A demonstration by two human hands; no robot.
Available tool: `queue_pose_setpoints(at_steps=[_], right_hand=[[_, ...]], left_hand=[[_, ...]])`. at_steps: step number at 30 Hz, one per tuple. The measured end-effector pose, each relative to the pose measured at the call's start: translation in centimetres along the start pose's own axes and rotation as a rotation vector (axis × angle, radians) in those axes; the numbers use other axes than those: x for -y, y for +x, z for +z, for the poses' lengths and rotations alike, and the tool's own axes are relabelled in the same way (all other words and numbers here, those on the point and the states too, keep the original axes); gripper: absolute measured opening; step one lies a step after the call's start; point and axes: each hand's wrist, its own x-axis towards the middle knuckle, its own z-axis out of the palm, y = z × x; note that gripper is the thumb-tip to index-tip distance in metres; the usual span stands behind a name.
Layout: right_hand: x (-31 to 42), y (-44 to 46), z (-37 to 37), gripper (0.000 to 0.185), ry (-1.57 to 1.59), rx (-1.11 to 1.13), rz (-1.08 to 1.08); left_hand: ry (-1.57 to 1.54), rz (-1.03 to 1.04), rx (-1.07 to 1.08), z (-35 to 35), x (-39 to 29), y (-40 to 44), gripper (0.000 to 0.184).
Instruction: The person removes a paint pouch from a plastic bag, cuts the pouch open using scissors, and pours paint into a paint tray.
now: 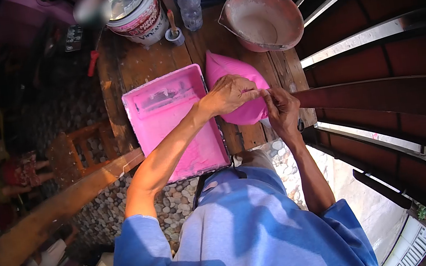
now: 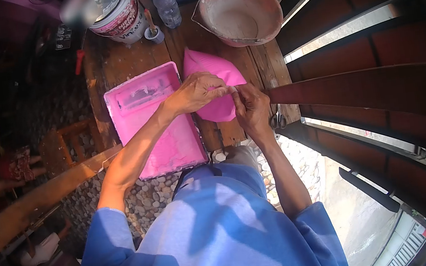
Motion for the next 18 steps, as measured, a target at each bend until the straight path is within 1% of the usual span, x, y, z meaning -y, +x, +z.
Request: queue_pose_setpoints(at_steps=[2,3,5,6,8,9,10,11,13,14,16,17,18], right_hand=[[-1.2,-1.0,0.2,0.009,0.019,-0.031,0.030],[-1.4,-1.3,0.1,0.009,0.031,-0.029,0.022],[-1.9,-2.1,-0.2,0.012,0.014,-0.073,0.109],[-2.5,-2.5,-0.3,0.014,-0.014,-0.083,0.093],[-3.4,-3.1,-0.1,0.015,0.023,-0.111,0.101],[-3.6,-3.3,0.0,0.015,0.054,-0.135,0.111],[-3.6,-3.5,-0.1,0.016,0.058,-0.119,0.127],[-3.7,-3.8,-0.1,0.016,0.060,-0.113,0.127],[-4.2,-4.2,0.0,0.018,0.027,-0.109,0.128],[-4.2,-4.4,-0.1,0.018,0.028,-0.098,0.120],[-4.3,-4.8,-0.3,0.020,0.055,-0.050,0.202],[-4.4,-4.9,-0.2,0.020,0.061,-0.037,0.195],[-4.4,-4.9,-0.1,0.018,0.063,-0.058,0.162]], left_hand=[[-0.123,-0.016,0.015,1.6,0.2,-0.2,0.019],[-0.111,-0.023,0.009,2.1,-0.2,-0.3,0.019],[-0.182,-0.005,-0.321,3.6,-1.3,-1.2,0.016],[-0.214,-0.117,-0.495,4.5,-1.2,-2.1,0.016],[-0.045,-0.459,-0.869,6.6,-1.3,-5.0,0.020],[0.030,-0.577,-0.983,8.4,-0.1,-6.7,0.028],[0.166,-0.640,-0.978,9.4,0.4,-8.3,0.037],[0.270,-0.760,-0.881,10.9,1.8,-10.1,0.046],[0.258,-0.971,-0.646,12.1,1.6,-12.0,0.051],[0.256,-0.980,-0.656,12.7,1.9,-12.3,0.051],[0.205,-1.124,-0.353,13.1,1.6,-12.5,0.046],[0.203,-1.137,-0.363,13.2,1.6,-12.5,0.046],[0.199,-1.049,-0.338,13.3,1.9,-12.2,0.043]])
